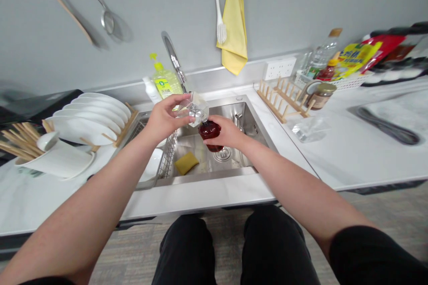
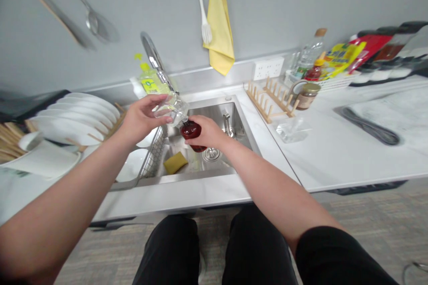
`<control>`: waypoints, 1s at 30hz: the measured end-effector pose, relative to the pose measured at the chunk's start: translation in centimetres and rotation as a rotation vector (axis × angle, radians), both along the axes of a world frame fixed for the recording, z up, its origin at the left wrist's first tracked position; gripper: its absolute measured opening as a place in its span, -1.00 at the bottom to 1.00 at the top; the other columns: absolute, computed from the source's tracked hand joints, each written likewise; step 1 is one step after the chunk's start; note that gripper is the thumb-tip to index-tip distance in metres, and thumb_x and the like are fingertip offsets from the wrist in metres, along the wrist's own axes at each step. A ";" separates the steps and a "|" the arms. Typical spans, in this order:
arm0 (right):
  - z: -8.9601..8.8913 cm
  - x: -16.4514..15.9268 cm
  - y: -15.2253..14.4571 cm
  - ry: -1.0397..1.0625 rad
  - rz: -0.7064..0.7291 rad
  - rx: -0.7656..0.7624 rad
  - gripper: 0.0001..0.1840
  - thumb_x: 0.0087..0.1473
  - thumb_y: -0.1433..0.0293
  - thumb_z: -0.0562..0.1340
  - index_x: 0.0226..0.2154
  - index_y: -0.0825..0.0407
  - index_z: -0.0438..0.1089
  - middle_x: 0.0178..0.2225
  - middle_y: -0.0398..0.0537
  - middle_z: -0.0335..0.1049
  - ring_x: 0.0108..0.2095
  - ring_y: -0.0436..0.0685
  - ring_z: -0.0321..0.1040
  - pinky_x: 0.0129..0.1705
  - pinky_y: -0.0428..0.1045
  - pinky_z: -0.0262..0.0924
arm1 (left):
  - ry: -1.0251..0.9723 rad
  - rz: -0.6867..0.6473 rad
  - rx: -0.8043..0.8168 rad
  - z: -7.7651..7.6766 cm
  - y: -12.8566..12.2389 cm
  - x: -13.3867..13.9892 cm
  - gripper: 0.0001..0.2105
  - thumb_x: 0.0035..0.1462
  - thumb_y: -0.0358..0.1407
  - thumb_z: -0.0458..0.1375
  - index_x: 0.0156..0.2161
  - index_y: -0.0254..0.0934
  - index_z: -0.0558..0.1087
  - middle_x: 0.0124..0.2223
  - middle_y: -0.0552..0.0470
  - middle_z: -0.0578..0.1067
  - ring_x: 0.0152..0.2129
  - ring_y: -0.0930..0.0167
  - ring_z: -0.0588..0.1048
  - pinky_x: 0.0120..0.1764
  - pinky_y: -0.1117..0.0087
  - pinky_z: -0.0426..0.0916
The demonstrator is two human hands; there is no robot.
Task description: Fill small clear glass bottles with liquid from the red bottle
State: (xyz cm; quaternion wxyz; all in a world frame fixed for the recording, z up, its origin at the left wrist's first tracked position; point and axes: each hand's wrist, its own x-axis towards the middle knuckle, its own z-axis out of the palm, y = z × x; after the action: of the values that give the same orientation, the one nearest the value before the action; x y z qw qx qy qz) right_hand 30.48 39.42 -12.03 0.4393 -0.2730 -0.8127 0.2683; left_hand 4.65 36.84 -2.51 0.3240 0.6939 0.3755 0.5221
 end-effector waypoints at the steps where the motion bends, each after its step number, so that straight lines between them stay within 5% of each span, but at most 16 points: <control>1: 0.0 0.0 0.0 0.008 0.002 0.012 -0.26 -0.09 0.19 0.70 0.15 -0.11 0.60 0.11 0.04 0.69 0.14 0.44 0.62 0.29 0.34 0.45 | 0.010 0.000 0.004 0.2 0.0 0.0 -0.29 -0.17 -0.29 0.70 0.17 -0.11 0.71 0.22 -0.10 0.66 0.26 0.06 0.60 0.34 -0.14 0.59; 30: 0.9 0.4 -0.3 0.067 -0.045 0.024 -0.08 -0.10 0.18 0.70 0.31 -0.13 0.54 0.26 0.07 0.64 0.23 0.47 0.60 0.39 0.38 0.42 | 0.124 0.003 0.031 4.1 -0.4 1.5 -0.26 -0.25 -0.29 0.71 0.15 -0.16 0.72 0.20 -0.11 0.66 0.23 0.01 0.63 0.36 -0.18 0.57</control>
State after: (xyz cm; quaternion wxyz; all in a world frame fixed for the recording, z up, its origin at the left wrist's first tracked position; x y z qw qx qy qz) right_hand 30.84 39.08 -11.14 0.4755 -0.2768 -0.7943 0.2575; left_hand 6.15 36.47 1.55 0.2885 0.7294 0.3877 0.4842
